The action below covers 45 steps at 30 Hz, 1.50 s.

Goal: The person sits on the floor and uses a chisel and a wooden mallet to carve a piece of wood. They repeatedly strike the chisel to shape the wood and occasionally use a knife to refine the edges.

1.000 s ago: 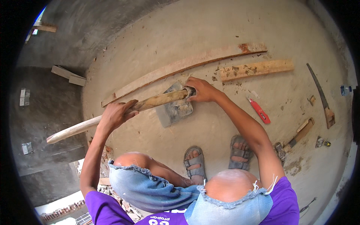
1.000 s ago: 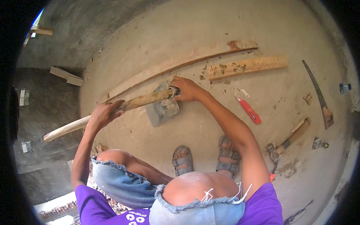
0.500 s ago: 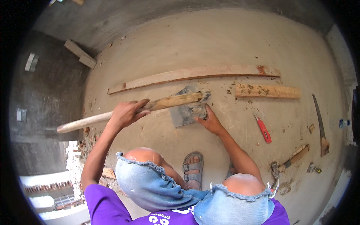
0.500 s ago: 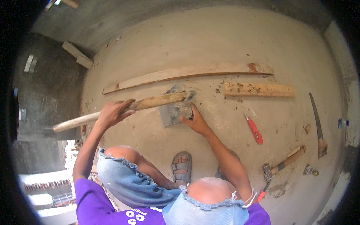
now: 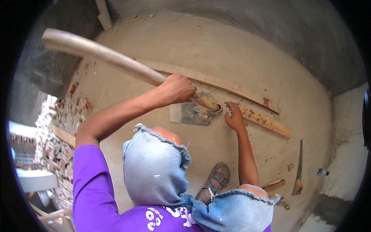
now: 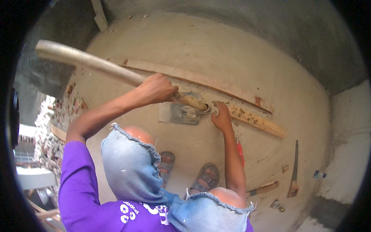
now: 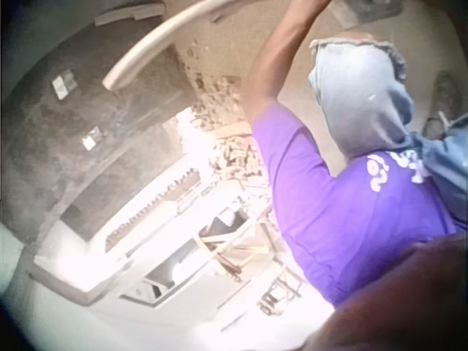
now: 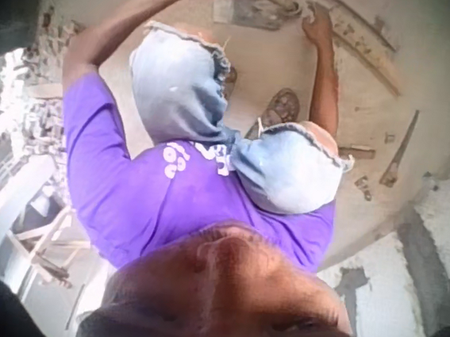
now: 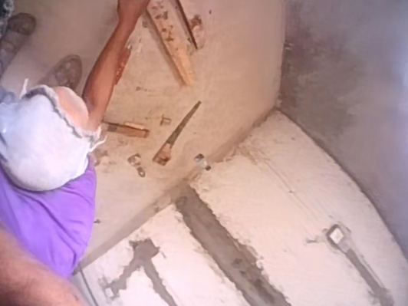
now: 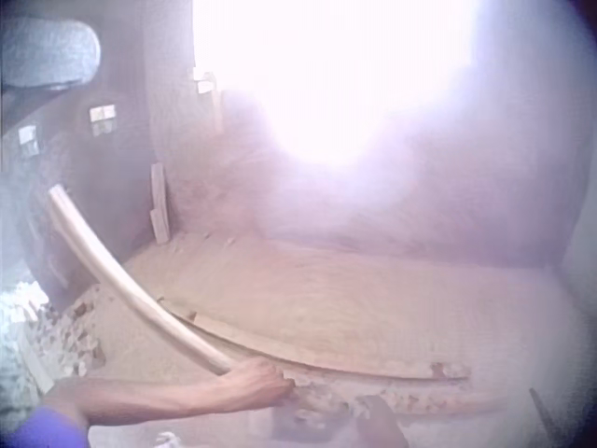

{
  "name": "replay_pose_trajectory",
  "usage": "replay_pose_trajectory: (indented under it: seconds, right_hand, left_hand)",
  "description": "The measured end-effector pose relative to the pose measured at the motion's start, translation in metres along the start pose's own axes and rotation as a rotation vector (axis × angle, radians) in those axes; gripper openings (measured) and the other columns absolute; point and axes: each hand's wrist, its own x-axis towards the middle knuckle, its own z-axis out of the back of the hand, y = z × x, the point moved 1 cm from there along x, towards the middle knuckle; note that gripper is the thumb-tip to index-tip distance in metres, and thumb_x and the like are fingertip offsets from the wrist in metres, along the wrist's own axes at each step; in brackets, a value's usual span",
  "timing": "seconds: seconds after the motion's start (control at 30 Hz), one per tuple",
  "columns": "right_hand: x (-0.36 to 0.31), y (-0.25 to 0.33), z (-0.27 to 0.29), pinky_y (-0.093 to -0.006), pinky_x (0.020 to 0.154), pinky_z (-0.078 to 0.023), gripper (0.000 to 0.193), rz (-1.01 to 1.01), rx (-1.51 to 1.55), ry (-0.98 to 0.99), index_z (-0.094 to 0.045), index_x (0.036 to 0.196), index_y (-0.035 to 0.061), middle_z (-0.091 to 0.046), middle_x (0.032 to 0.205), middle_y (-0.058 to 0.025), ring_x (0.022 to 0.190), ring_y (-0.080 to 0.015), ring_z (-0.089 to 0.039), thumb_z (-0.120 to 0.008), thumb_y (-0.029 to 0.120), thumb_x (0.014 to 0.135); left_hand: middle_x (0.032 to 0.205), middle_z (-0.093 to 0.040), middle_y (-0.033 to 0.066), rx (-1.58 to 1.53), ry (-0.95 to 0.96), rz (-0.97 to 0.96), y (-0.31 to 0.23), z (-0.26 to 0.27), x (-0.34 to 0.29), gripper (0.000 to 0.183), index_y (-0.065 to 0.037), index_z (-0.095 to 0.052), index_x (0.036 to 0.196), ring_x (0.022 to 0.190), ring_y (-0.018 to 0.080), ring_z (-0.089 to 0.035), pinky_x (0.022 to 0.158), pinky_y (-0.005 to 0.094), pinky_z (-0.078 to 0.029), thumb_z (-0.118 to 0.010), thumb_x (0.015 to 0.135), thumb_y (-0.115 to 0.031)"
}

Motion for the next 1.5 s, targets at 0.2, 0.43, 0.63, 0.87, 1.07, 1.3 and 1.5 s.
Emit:
replay_pose_trajectory:
  seconds: [0.2,0.43,0.63,0.87,1.07,1.3,1.5]
  right_hand:
    - [0.023,0.015,-0.001,-0.0423,0.108,-0.044,0.057,0.201,-0.132,0.312,-0.055,0.133,0.0032,-0.056,0.134,-0.017,0.128,-0.0352,-0.051,-0.074,0.007,0.08]
    - [0.041,0.015,0.003,-0.0426,0.104,-0.046,0.053,0.198,-0.144,0.448,-0.057,0.13,0.0034,-0.057,0.131,-0.015,0.124,-0.0349,-0.054,-0.073,0.003,0.08]
    - [0.049,0.013,0.001,-0.0427,0.101,-0.048,0.052,0.195,-0.113,0.437,-0.058,0.127,0.0012,-0.059,0.125,-0.0169,0.119,-0.0366,-0.056,-0.076,0.004,0.077]
    - [0.048,-0.008,-0.009,-0.0423,0.099,-0.049,0.049,0.138,-0.081,0.388,-0.061,0.123,0.0015,-0.06,0.124,-0.0165,0.116,-0.0358,-0.058,-0.077,0.006,0.077]
    - [0.054,-0.01,-0.016,-0.0399,0.1,-0.049,0.049,0.185,-0.014,0.378,-0.06,0.125,0.0032,-0.061,0.124,-0.0154,0.115,-0.0338,-0.06,-0.076,0.004,0.078]
    - [0.052,-0.012,-0.02,-0.0419,0.104,-0.048,0.05,-0.003,0.043,0.44,-0.059,0.128,0.002,-0.064,0.127,-0.0169,0.12,-0.0319,-0.061,-0.072,0.004,0.08]
    - [0.052,-0.012,-0.024,-0.0421,0.104,-0.048,0.048,0.078,0.013,0.386,-0.059,0.128,0.0007,-0.067,0.124,-0.0178,0.119,-0.0319,-0.063,-0.072,0.003,0.082]
  left_hand:
    - [0.072,-0.069,0.0104,-0.036,-0.122,0.039,0.001,0.004,-0.002,0.032,-0.01,-0.071,0.091,0.078,0.031,-0.069,0.069,0.0433,-0.054,-0.076,0.082,-0.04]
    - [0.09,-0.07,0.0159,-0.577,0.018,0.327,0.019,0.03,-0.105,0.037,-0.003,-0.068,0.09,0.075,0.0351,-0.065,0.069,0.0452,-0.053,-0.074,0.089,-0.04]
    - [0.132,-0.061,0.0202,-1.219,-0.481,0.289,0.046,-0.009,-0.113,0.076,-0.002,-0.044,0.144,0.113,0.0317,-0.065,0.098,0.0424,-0.052,-0.081,0.085,-0.032]
    - [0.124,-0.067,0.0134,-1.663,-0.8,0.105,0.017,-0.014,-0.067,0.054,0.0,-0.048,0.139,0.116,0.0207,-0.064,0.099,0.0348,-0.055,-0.073,0.091,-0.005]
    - [0.126,-0.068,0.0165,-1.531,-0.789,0.145,-0.003,0.0,-0.077,0.052,0.001,-0.051,0.137,0.116,0.021,-0.065,0.097,0.0361,-0.056,-0.072,0.091,-0.002]
    - [0.105,-0.074,0.0146,-1.387,-0.878,0.051,-0.015,0.019,-0.062,0.04,0.001,-0.059,0.121,0.099,0.0244,-0.073,0.089,0.035,-0.059,-0.077,0.088,-0.013]
    - [0.099,-0.073,0.0171,-1.271,-0.939,0.027,-0.026,0.035,-0.052,0.044,0.002,-0.058,0.116,0.096,0.0299,-0.074,0.083,0.0367,-0.06,-0.08,0.085,-0.021]
